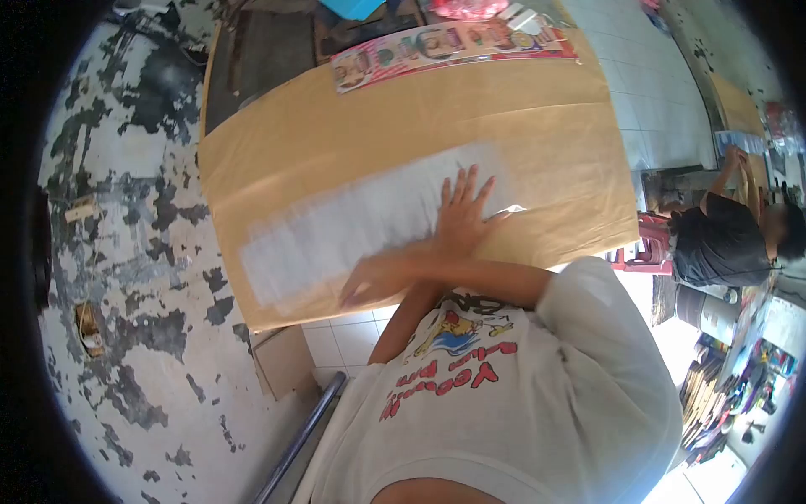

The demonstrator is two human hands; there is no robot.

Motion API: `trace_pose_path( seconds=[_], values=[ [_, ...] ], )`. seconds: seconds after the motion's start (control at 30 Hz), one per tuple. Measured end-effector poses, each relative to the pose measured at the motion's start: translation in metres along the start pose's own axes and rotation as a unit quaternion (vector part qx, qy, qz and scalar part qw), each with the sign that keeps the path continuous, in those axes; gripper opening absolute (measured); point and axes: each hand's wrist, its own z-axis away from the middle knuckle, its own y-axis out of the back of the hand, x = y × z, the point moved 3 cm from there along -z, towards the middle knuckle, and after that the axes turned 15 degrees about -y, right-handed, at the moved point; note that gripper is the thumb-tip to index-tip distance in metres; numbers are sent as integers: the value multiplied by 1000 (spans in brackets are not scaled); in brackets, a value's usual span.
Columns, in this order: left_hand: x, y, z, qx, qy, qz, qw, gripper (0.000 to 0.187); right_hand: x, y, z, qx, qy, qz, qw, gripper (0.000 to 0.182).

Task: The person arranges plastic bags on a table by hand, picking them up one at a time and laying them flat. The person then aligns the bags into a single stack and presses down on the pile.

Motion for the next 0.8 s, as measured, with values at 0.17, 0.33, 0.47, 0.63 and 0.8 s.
trace_pose_path(
  seconds=[0.17, 0.33, 0.47, 0.63, 0.8],
  values=[
    [4, 3, -7, -28, 18, -12, 999, 72, 310, 91, 326, 696, -115, 22, 708, 37],
    [10, 3, -12, -39, 27, -34, 998, 70, 452, 3, 559, 602, -560, -7, 569, 36],
    [11, 4, -14, -44, 26, -48, 998, 70, 484, -14, 528, 480, -456, -401, 633, 43],
    [11, 4, -13, -57, 31, -65, 996, 70, 487, -13, 504, 438, -242, -631, 593, 54],
    [12, 1, -12, -70, 21, -67, 995, 71, 415, 41, 495, 572, 24, -576, 584, 84]
  ],
)
